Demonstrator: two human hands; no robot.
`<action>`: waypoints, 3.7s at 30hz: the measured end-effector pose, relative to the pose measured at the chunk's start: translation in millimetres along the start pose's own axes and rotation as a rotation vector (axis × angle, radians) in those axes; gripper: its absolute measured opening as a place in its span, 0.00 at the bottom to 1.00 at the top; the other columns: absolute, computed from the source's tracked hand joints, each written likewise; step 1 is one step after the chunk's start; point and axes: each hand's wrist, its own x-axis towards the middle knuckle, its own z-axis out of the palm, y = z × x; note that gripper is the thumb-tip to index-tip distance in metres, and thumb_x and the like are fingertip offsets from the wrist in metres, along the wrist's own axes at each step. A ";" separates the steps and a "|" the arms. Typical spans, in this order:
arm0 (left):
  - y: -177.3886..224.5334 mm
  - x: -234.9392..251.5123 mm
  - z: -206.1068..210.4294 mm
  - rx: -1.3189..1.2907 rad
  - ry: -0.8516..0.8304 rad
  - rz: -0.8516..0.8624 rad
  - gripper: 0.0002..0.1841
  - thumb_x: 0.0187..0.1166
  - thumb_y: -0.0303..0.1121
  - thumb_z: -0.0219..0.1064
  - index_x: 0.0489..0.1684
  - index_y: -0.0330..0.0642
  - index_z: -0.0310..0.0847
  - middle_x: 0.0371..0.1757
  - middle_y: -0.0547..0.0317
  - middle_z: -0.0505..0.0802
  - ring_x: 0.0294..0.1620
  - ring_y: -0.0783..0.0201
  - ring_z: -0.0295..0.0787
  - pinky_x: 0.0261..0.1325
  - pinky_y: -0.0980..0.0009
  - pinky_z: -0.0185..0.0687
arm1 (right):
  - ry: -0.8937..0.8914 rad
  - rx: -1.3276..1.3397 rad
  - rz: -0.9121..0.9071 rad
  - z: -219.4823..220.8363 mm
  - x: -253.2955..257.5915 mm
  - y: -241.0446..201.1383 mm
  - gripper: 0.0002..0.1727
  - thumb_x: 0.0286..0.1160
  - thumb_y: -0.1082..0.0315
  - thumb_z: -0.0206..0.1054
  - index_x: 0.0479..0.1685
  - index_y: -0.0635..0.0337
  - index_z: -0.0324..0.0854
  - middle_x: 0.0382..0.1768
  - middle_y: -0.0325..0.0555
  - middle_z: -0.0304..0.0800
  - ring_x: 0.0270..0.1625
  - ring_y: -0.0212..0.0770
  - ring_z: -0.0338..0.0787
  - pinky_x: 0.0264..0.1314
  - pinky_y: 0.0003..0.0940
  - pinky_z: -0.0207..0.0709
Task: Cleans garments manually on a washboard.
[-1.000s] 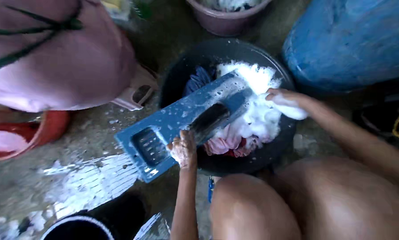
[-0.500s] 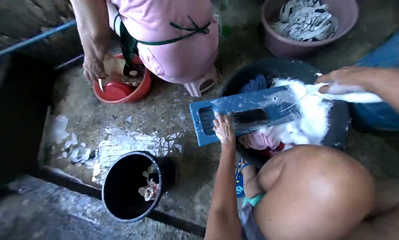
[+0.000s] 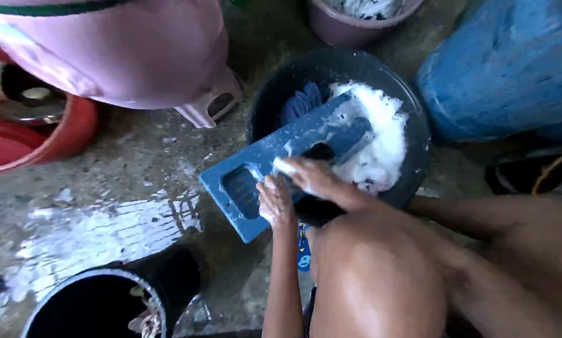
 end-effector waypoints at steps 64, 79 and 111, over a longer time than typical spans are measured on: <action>-6.4 12.3 19.2 0.122 0.263 0.126 0.21 0.88 0.41 0.62 0.62 0.28 0.80 0.68 0.21 0.78 0.46 0.31 0.91 0.41 0.47 0.88 | 0.352 0.306 0.928 -22.4 -41.7 179.0 0.25 0.78 0.60 0.69 0.70 0.66 0.79 0.60 0.63 0.87 0.64 0.55 0.87 0.68 0.58 0.79; -1.4 12.0 18.2 0.131 0.206 0.082 0.19 0.83 0.29 0.63 0.69 0.32 0.80 0.73 0.21 0.76 0.54 0.28 0.89 0.43 0.45 0.87 | 0.439 -0.037 0.623 -10.2 33.3 100.1 0.22 0.82 0.65 0.63 0.74 0.60 0.80 0.54 0.61 0.93 0.43 0.63 0.95 0.40 0.61 0.85; -3.7 13.5 23.9 0.141 0.273 0.114 0.17 0.85 0.38 0.64 0.60 0.32 0.83 0.65 0.21 0.80 0.47 0.29 0.90 0.38 0.48 0.87 | 0.441 -0.091 0.219 22.0 50.1 87.0 0.18 0.77 0.66 0.68 0.64 0.55 0.90 0.47 0.56 0.96 0.37 0.55 0.96 0.33 0.51 0.89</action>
